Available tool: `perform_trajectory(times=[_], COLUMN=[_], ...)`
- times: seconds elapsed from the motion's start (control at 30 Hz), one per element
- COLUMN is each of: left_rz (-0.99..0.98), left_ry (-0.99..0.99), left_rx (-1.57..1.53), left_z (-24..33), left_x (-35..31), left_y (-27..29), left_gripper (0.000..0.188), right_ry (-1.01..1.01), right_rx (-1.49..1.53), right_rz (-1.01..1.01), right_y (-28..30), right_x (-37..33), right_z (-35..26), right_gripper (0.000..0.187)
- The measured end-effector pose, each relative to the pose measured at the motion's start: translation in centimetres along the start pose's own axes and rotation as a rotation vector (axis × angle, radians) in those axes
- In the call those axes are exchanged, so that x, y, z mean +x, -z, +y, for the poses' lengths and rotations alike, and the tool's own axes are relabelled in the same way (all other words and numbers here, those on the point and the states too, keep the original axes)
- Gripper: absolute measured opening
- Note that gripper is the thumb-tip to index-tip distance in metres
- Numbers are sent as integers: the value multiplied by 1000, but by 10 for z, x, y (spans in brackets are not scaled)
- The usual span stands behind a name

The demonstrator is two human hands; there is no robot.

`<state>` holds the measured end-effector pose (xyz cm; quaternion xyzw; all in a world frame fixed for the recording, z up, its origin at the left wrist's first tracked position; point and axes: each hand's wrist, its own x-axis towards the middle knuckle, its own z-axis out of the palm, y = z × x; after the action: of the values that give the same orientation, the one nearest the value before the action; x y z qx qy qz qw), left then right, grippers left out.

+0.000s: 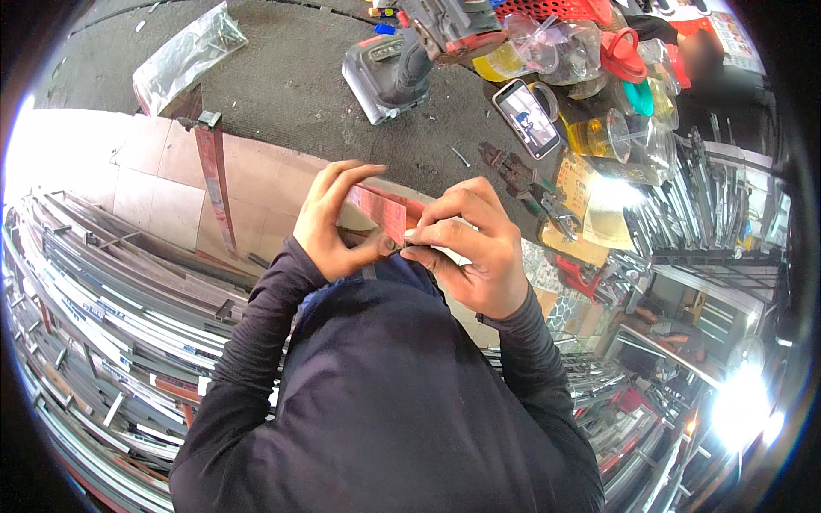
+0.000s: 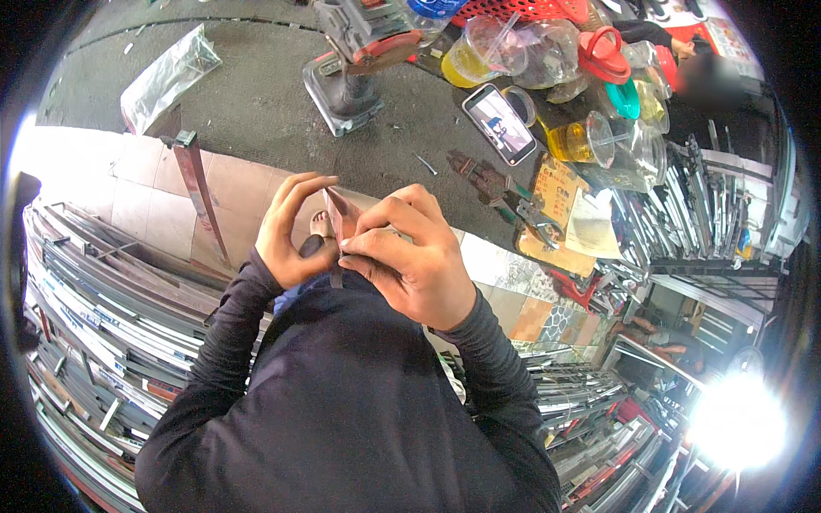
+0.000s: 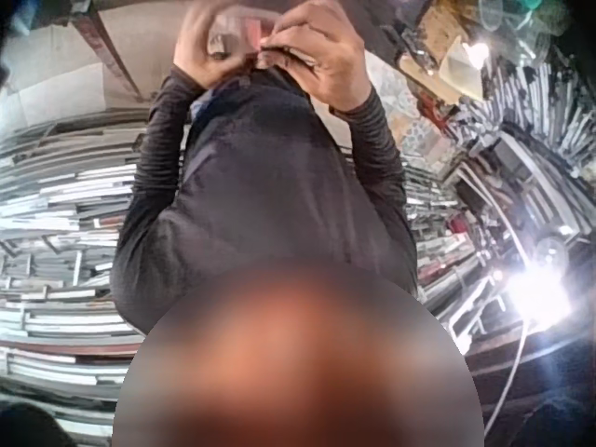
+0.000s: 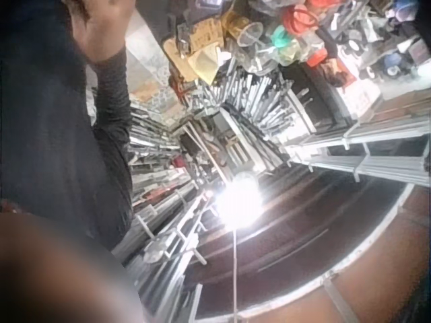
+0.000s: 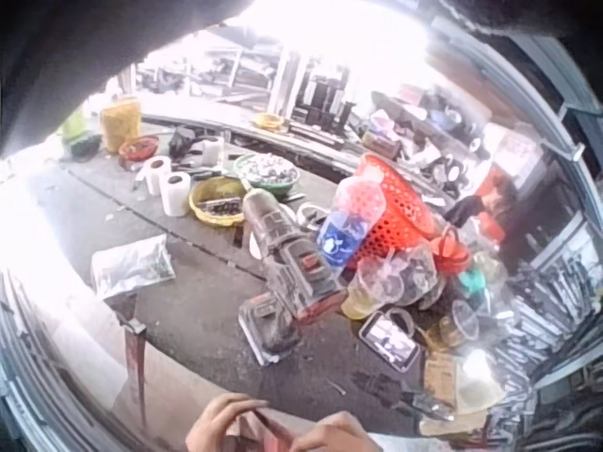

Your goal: The person uses a cordless drill and pliers to trim and deburr the ends of red metal profiles. They repeatedly clamp, cut, and inspect the profile ends, then place the finished pieces on the workbench.

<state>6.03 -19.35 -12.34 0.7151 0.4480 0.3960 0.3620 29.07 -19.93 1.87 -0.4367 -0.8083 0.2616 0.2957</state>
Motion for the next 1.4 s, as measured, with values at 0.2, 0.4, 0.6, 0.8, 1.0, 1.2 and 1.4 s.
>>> perform_trajectory(times=[0.2,0.4,0.6,0.8,1.0,1.2,1.4], left_rz=[-41,80,103,53,13,53,33], left_ry=[-87,-234,-232,-224,-318,-129,-110], left_rx=[-456,-439,-389,-452,-456,-558,-362], left_z=[32,10,23,16,8,19,22], left_x=[24,17,17,12,11,10,21], left_y=[-31,-52,-49,-27,-24,-32,-25], left_gripper=[49,39,27,43,53,56,39], right_ry=[33,77,-118,-564,-574,-626,-538], right_rx=[11,45,104,-657,-863,-783,-755], right_rz=[-44,53,520,89,-118,-198,-160], right_y=[-8,-13,56,83,92,102,101], right_x=[3,11,-12,-96,-146,-119,-116], right_z=[-7,-18,-9,140,211,202,177], right_gripper=[30,23,17,60,78,57,31])
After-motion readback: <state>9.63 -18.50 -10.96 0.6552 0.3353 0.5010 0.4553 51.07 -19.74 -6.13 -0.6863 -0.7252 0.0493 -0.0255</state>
